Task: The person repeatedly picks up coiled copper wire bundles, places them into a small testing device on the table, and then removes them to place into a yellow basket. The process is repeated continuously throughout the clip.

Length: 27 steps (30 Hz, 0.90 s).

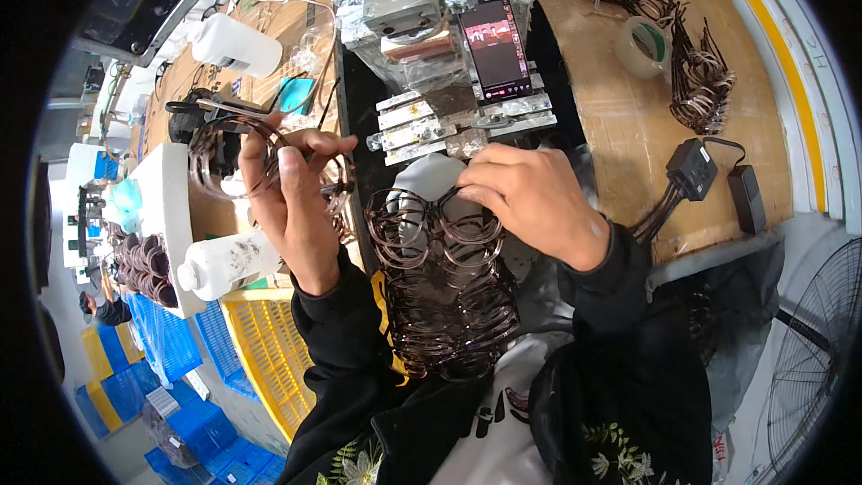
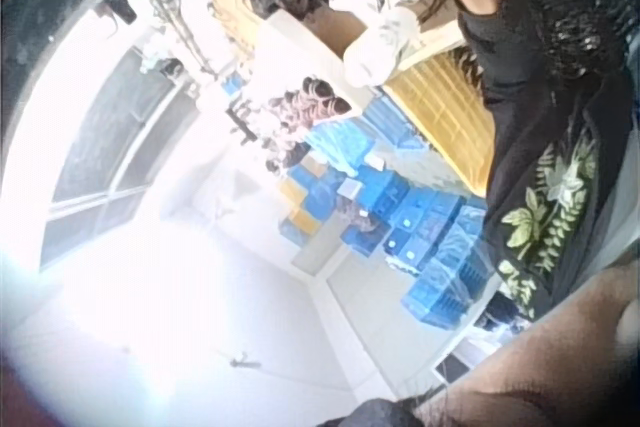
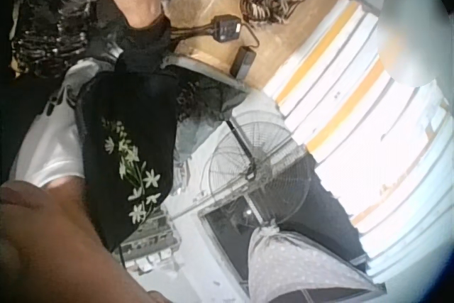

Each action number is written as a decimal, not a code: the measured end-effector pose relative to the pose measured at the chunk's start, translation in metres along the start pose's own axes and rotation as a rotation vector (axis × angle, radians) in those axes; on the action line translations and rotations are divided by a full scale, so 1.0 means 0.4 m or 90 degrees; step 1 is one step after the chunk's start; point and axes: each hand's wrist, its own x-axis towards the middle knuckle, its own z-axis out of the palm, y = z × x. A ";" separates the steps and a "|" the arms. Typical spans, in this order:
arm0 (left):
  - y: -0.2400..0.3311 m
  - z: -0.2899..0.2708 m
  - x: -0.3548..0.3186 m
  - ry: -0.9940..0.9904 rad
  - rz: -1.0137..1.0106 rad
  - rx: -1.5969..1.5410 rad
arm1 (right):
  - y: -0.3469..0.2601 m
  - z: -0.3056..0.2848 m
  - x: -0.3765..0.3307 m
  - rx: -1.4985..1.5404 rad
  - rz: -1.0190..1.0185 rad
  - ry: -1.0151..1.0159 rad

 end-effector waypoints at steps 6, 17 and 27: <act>-0.075 -0.052 -0.006 0.036 -0.087 0.083 | -0.008 -0.120 -0.039 0.079 -0.050 0.292; -0.070 -0.057 -0.046 0.046 -0.091 0.109 | 0.208 0.078 0.257 0.681 -0.147 0.469; -0.046 -0.050 -0.056 0.077 -0.097 0.072 | 0.251 0.113 0.291 0.553 -0.099 0.539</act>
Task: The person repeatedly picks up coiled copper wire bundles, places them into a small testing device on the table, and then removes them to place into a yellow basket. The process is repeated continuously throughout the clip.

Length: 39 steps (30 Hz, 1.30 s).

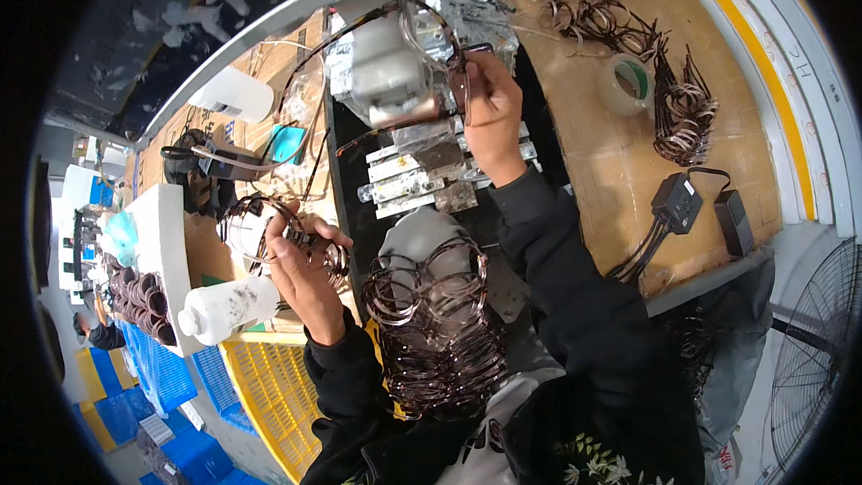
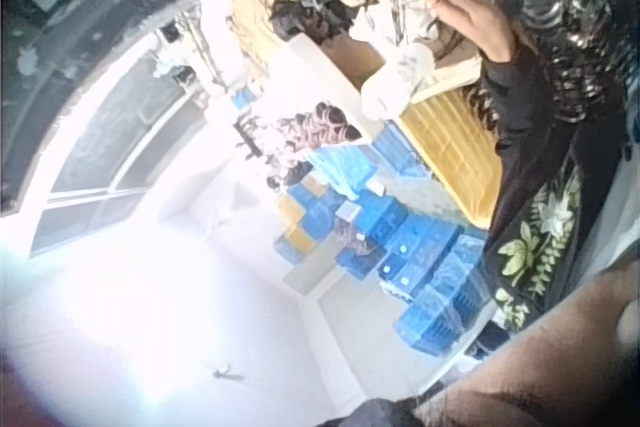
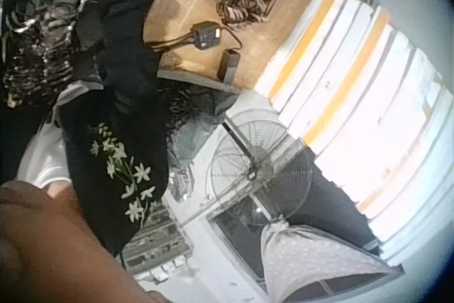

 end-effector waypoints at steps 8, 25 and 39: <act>0.057 0.027 0.042 -0.101 -0.088 -0.198 | -0.155 0.015 -0.070 0.040 -0.106 -0.054; 0.039 0.030 0.029 -0.063 0.054 -0.054 | -0.387 -0.048 -0.268 -0.580 -0.055 -0.487; -0.020 -0.013 0.038 -0.052 0.008 -0.081 | -0.217 -0.127 -0.028 0.335 0.216 -0.188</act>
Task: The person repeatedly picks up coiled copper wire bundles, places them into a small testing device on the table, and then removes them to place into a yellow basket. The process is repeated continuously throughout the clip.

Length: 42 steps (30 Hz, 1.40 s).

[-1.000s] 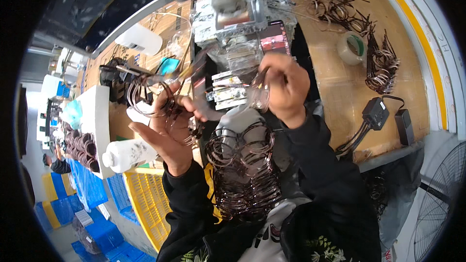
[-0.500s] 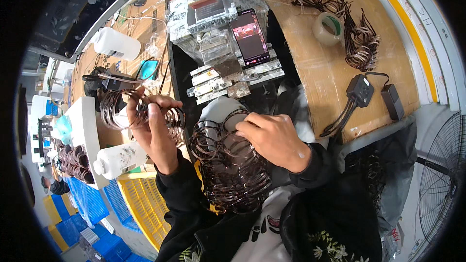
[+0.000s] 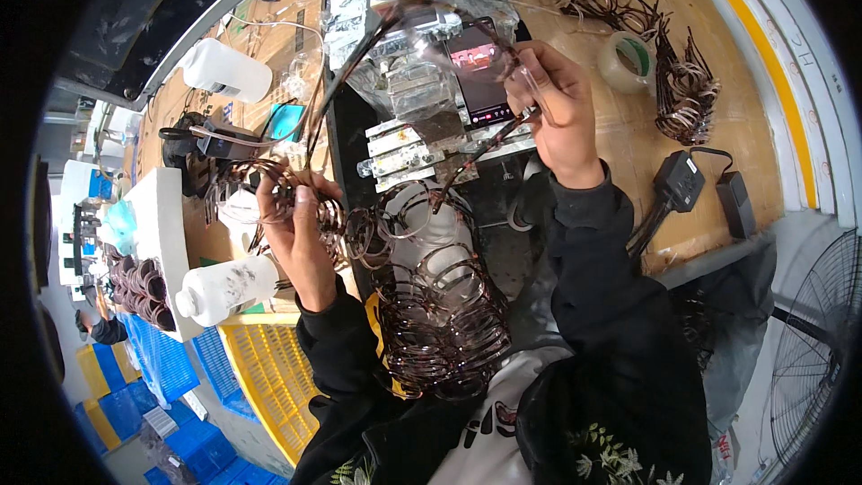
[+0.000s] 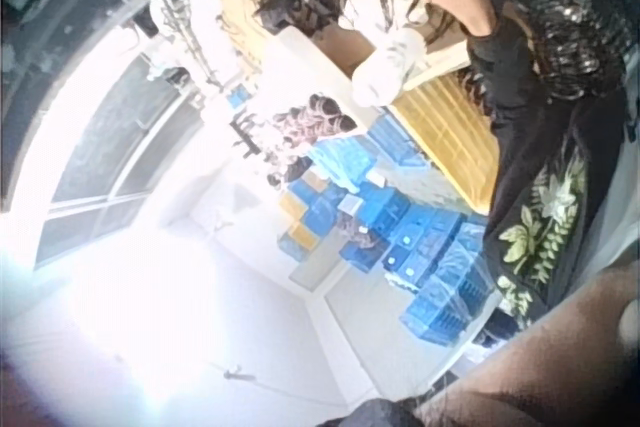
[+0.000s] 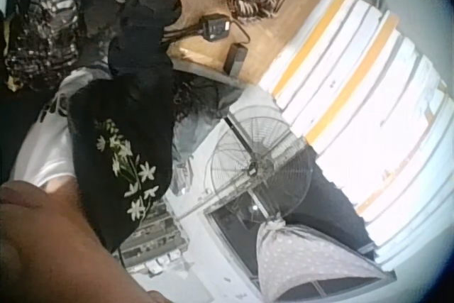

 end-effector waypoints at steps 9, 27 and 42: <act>-0.017 -0.008 -0.031 0.005 -0.050 0.096 | 0.017 -0.026 0.047 0.061 -0.126 0.055; 0.039 0.027 -0.008 0.024 -0.030 -0.104 | 0.199 0.021 0.090 -0.307 -0.154 0.232; 0.084 0.041 -0.019 0.043 -0.097 -0.229 | 0.165 0.046 0.054 -0.231 -0.110 0.190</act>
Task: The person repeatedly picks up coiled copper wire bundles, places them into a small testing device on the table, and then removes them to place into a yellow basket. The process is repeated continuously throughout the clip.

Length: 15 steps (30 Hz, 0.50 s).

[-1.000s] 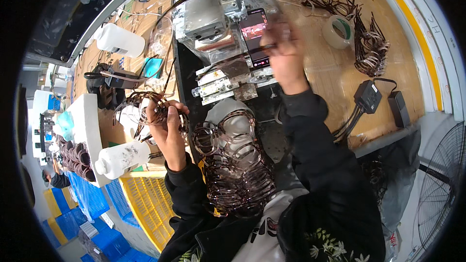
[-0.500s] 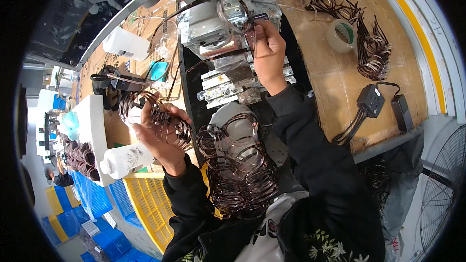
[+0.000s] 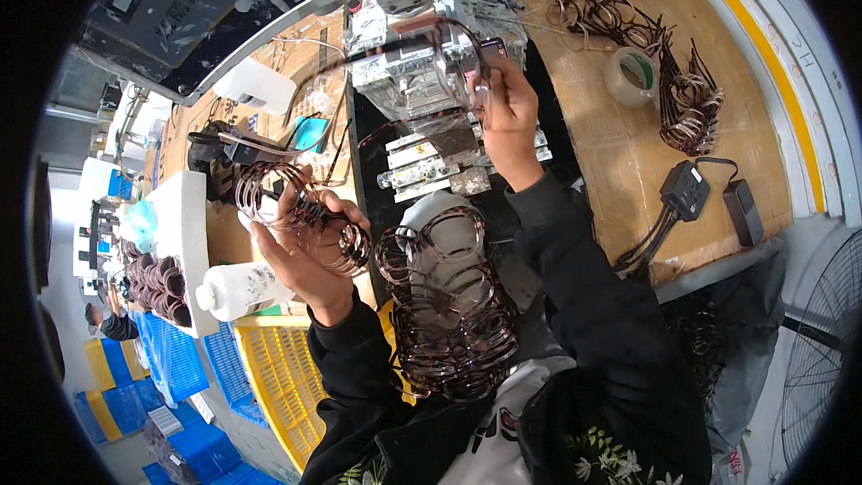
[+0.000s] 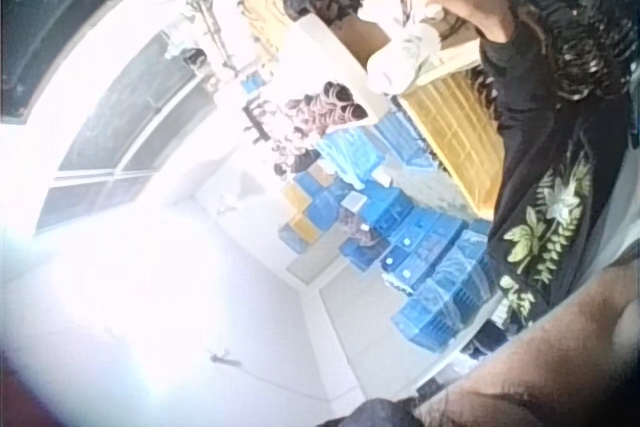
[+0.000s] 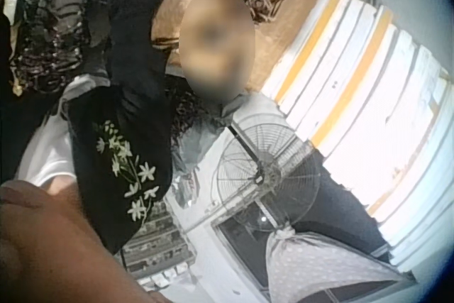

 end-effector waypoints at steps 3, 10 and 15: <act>0.007 0.006 -0.003 -0.020 0.017 0.059 | -0.056 0.007 -0.037 0.165 -0.081 -0.047; 0.021 0.047 -0.011 -0.075 0.026 0.114 | -0.178 0.027 -0.070 0.195 -0.238 -0.185; 0.086 0.056 -0.011 -0.255 -0.137 0.226 | -0.250 0.019 -0.094 0.139 -0.356 -0.286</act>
